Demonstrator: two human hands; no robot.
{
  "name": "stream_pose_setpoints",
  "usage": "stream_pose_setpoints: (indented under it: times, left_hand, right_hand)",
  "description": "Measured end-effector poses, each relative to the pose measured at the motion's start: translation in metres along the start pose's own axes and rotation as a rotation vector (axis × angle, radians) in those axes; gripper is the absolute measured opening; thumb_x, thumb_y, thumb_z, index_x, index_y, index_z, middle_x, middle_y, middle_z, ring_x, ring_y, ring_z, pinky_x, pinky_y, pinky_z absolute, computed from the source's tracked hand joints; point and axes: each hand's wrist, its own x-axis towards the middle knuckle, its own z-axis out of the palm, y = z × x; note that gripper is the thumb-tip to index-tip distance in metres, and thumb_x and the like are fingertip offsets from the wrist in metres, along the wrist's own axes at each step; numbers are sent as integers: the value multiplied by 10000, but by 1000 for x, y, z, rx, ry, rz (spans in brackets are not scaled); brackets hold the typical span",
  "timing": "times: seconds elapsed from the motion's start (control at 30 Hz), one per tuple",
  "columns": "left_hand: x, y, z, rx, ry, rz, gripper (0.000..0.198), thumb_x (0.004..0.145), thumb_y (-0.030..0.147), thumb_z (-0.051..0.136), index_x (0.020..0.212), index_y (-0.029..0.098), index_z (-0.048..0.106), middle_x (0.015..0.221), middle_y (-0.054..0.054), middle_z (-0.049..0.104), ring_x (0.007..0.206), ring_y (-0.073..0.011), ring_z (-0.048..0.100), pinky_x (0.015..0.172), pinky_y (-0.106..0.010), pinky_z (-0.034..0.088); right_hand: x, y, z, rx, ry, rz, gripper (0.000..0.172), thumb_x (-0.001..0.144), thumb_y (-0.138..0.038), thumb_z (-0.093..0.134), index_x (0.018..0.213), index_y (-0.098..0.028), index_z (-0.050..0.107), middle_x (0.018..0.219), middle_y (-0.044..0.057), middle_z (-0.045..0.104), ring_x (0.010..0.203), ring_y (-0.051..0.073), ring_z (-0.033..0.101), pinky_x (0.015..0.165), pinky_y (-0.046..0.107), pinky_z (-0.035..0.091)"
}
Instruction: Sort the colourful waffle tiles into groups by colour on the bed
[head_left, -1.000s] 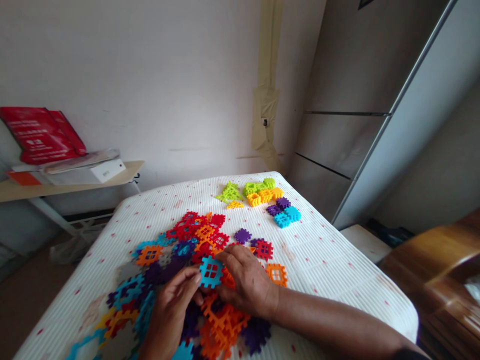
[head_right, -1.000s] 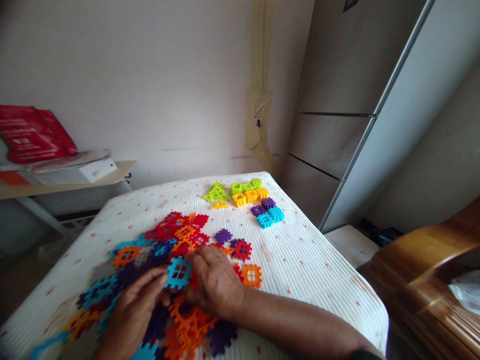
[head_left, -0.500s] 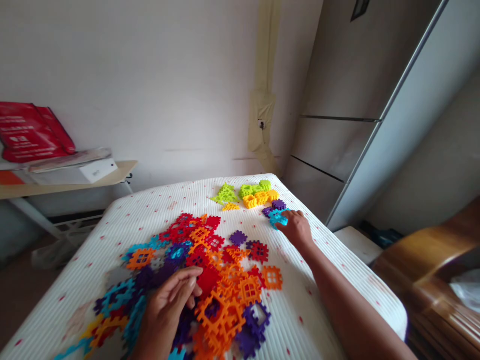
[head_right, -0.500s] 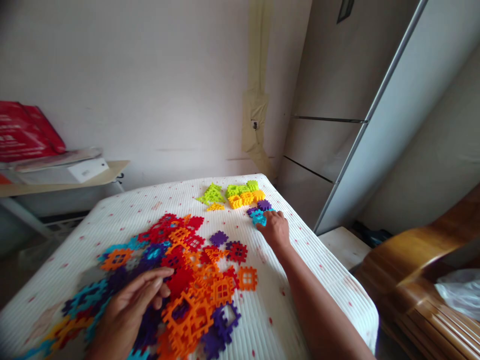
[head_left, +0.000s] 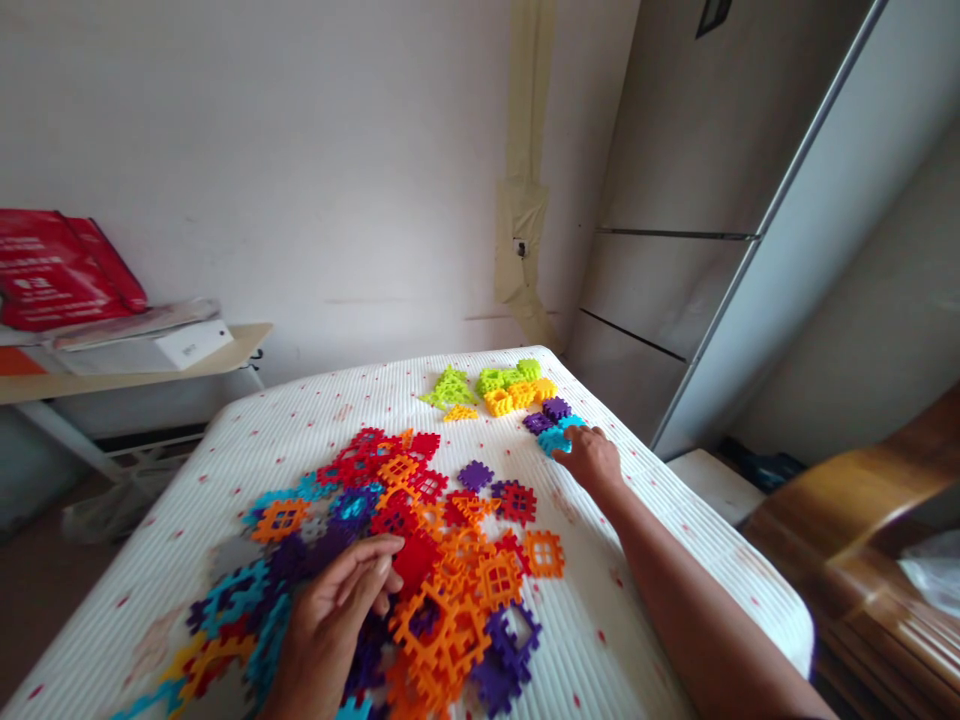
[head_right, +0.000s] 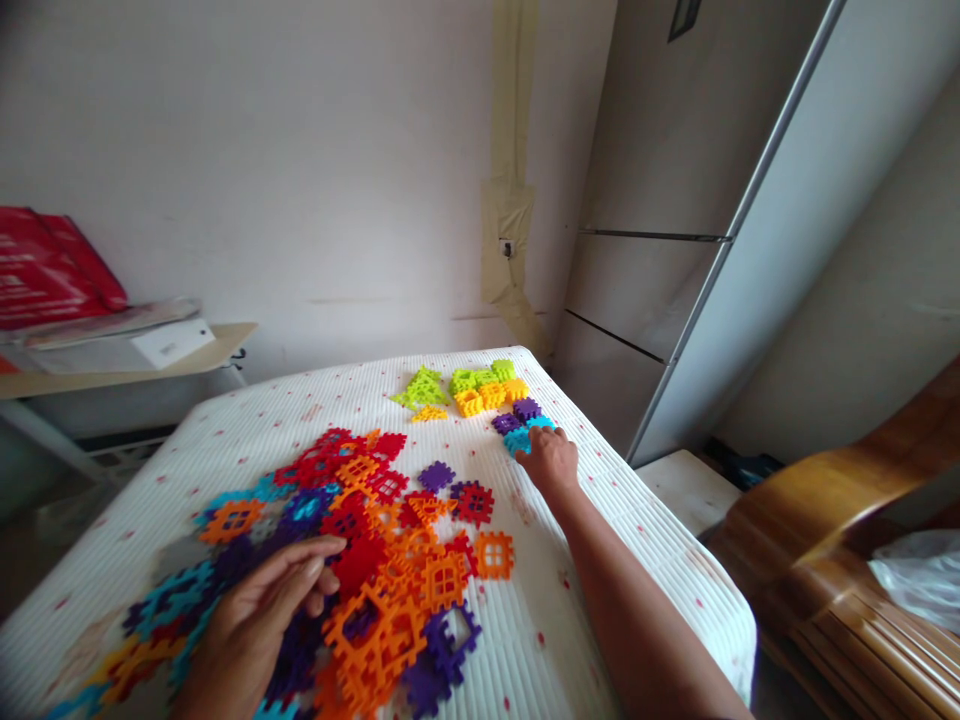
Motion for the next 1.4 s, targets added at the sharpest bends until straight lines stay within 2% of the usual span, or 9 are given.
stream_pose_setpoints:
  times: [0.23, 0.37, 0.5, 0.6, 0.7, 0.9, 1.13, 1.27, 1.4]
  left_hand:
    - [4, -12, -4, 42, -43, 17, 429, 711, 538, 608, 950, 185, 659, 655, -10, 627, 605, -148, 524, 600, -237, 434]
    - [3, -11, -4, 36, -37, 10, 422, 705, 536, 614, 936, 186, 661, 651, -10, 626, 601, -148, 523, 593, -238, 432]
    - [4, -12, -4, 42, -36, 9, 431, 703, 542, 612, 933, 181, 661, 651, -11, 623, 599, -151, 523, 590, -243, 430]
    - [4, -13, -5, 57, -37, 14, 433, 707, 539, 609, 942, 178, 655, 668, -13, 626, 616, -155, 531, 598, -245, 433]
    - [4, -12, -6, 74, -44, 20, 425, 716, 538, 598, 947, 186, 651, 659, -6, 625, 609, -149, 527, 600, -240, 432]
    - [2, -4, -4, 98, -39, 22, 426, 695, 562, 600, 905, 196, 657, 639, 0, 620, 593, -143, 518, 589, -233, 438]
    - [6, -9, -5, 110, -41, 21, 448, 680, 568, 606, 909, 187, 662, 658, -16, 631, 608, -159, 537, 592, -247, 443]
    - [6, -8, -5, 104, -35, 26, 462, 676, 571, 608, 923, 184, 660, 652, -16, 624, 609, -164, 537, 592, -254, 444]
    - [6, -9, -5, 101, -33, 19, 456, 674, 570, 613, 916, 188, 663, 660, -15, 630, 613, -161, 542, 592, -249, 445]
  right_hand:
    - [-4, -3, -6, 5, 59, -33, 279, 779, -360, 583, 992, -188, 633, 1011, 100, 629, 958, 244, 561, 714, 296, 433]
    - [-6, -15, -6, 180, 161, -237, 230, 800, -284, 581, 998, -179, 631, 1000, 87, 628, 966, 214, 556, 822, 299, 419]
    - [-13, -46, -3, 325, 18, -466, 208, 806, -277, 598, 981, -172, 636, 978, 75, 644, 929, 182, 582, 813, 272, 428]
    - [-21, -74, -2, 262, -118, -539, 293, 805, -363, 608, 1033, -181, 632, 988, 81, 654, 943, 192, 585, 810, 270, 425]
    - [-25, -94, -1, 125, -200, -515, 369, 797, -450, 597, 1048, -182, 624, 991, 97, 654, 954, 218, 580, 781, 284, 427]
    - [-27, -109, 4, 14, -188, -466, 345, 792, -457, 583, 1008, -190, 621, 991, 92, 650, 931, 227, 584, 738, 306, 424]
    - [-11, -95, -5, 48, -112, -440, 308, 798, -439, 575, 961, -191, 657, 968, 85, 670, 922, 218, 595, 784, 306, 400]
    - [24, -58, -20, 69, 2, -213, 330, 809, -446, 541, 995, -201, 663, 1019, 85, 663, 965, 221, 583, 783, 292, 395]
    - [58, -17, -26, -12, -32, 14, 403, 813, -481, 492, 1042, -191, 654, 1032, 111, 661, 960, 251, 590, 745, 317, 408]
